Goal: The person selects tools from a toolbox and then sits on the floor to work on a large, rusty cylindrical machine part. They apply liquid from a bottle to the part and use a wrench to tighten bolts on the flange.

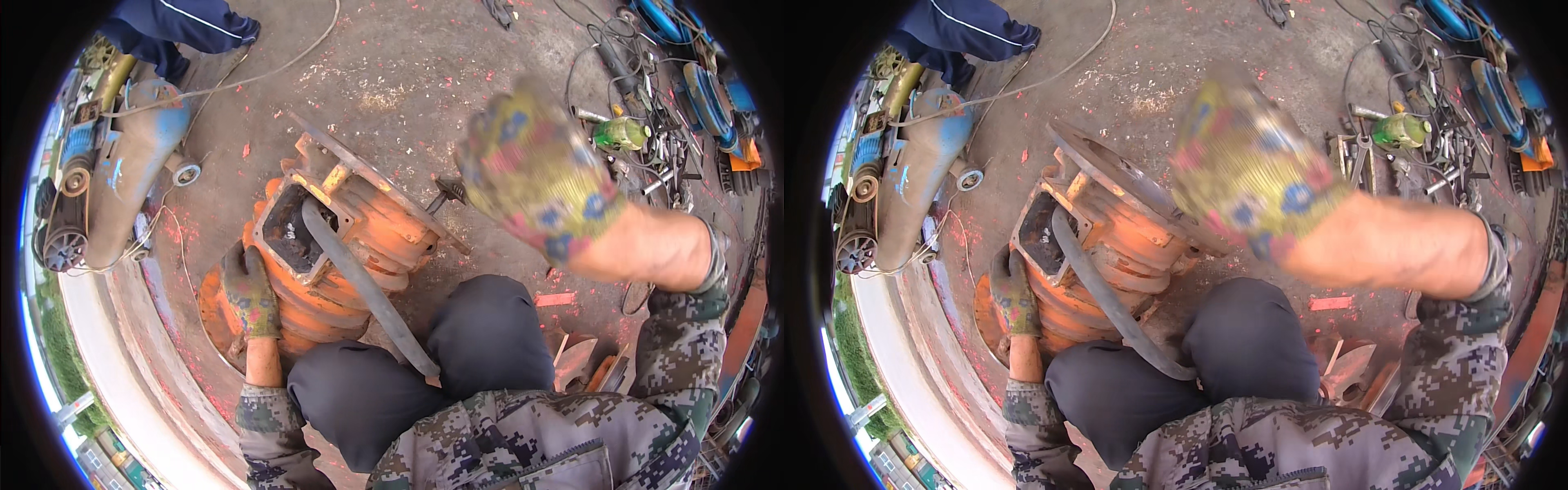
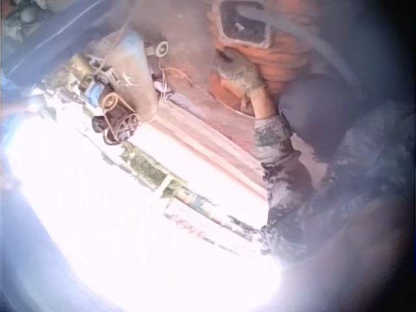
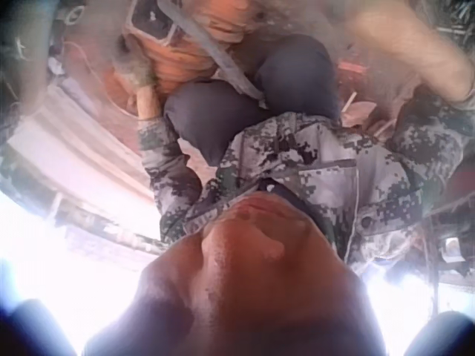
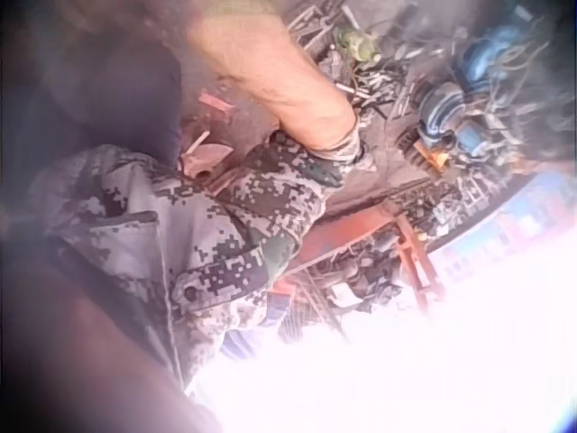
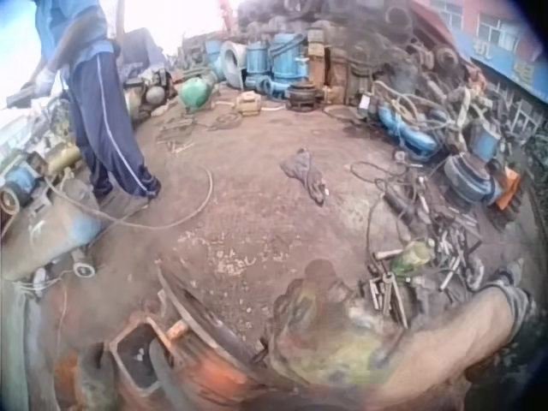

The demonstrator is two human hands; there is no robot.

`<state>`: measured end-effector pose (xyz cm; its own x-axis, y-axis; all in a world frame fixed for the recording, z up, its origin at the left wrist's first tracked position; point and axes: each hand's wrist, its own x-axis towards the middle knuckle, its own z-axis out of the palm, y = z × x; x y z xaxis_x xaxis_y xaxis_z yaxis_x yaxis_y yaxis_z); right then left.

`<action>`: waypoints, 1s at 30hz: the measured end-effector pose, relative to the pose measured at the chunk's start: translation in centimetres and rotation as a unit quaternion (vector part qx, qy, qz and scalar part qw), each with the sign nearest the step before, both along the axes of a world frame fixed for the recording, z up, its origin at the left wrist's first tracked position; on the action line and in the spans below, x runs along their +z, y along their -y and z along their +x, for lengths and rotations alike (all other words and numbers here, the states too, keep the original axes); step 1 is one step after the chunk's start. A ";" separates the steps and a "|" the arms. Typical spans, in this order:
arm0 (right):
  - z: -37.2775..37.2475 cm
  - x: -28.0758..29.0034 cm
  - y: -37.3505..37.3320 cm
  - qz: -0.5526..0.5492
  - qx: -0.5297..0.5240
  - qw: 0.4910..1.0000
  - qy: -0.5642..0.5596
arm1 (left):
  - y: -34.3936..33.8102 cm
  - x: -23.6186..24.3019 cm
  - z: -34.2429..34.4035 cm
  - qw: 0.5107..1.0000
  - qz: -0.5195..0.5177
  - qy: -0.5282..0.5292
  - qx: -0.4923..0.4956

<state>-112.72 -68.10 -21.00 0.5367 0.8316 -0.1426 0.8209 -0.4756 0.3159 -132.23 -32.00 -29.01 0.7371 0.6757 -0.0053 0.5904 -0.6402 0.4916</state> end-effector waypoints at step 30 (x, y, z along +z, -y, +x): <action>6.5 -22.5 -0.7 0.270 -0.128 0.903 -0.310 | 1.5 -2.7 2.3 0.999 -0.020 0.023 -0.043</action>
<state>-106.21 -67.44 -43.53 0.6778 0.7293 -0.0928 0.6012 -0.6225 -0.5010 -129.88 -33.47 -31.66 0.7926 0.6098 0.0035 0.5106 -0.6668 0.5429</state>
